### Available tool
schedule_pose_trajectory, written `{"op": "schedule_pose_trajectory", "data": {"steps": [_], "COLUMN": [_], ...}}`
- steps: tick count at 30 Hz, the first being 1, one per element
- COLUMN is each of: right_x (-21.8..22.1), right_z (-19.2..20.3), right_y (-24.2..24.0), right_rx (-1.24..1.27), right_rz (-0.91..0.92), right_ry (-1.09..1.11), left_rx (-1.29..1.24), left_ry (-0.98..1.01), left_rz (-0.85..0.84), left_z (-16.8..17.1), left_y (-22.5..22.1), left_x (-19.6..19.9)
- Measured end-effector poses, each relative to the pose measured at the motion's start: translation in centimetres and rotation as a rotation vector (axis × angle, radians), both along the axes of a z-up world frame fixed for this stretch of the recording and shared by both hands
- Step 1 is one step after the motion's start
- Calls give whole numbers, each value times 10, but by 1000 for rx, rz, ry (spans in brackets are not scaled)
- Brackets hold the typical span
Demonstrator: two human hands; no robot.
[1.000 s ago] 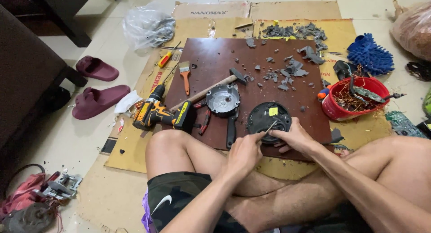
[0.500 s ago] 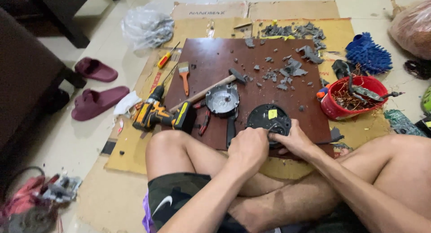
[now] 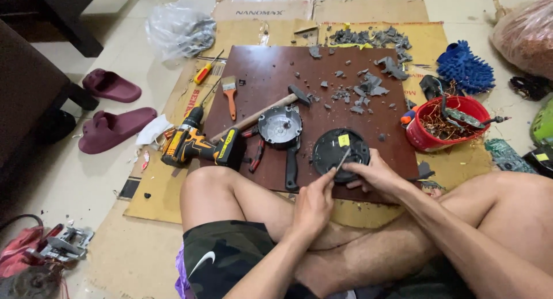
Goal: Disassembling a circular plastic electronic housing using a knife and screwdriver to access and remove internal components.
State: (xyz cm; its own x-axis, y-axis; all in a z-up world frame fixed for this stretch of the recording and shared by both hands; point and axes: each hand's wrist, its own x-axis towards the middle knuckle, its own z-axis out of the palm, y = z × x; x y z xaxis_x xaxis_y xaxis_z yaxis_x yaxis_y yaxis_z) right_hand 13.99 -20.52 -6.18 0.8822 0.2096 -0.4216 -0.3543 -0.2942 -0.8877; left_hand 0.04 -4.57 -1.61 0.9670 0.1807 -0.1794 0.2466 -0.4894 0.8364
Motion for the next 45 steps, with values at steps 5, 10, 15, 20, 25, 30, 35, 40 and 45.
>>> {"op": "schedule_pose_trajectory", "data": {"steps": [5,10,15,20,25,30,35,40,45], "right_x": [9,24,35,46,46,18,29,47,64], "right_z": [5,47,75,37,5,23,21,27,8], "right_y": [-4,-24,-29,9,9,14,35,40,21], "right_rx": [58,-113,-396,-709,-681,-567,-595,-647,-656], "right_rz": [-12,174,288,494,364,161,81,132,191], "right_ry": [162,277,227,-64,-230,-280,-323,-250,-147], "left_rx": [-232,-150,51,200,281,328,347,267,176], "left_ry": [150,183,239,298,324,320,297,278,298], "left_rz": [147,40,-102,-184,-174,-175,-183,-229,-261], "left_z": [-27,-4,44,62,80,89,76,58,64], "left_y": [-21,11,46,44,40,39,55,70,65], "left_x": [46,30,-2,-4,-7,-7,2,6,11]}}
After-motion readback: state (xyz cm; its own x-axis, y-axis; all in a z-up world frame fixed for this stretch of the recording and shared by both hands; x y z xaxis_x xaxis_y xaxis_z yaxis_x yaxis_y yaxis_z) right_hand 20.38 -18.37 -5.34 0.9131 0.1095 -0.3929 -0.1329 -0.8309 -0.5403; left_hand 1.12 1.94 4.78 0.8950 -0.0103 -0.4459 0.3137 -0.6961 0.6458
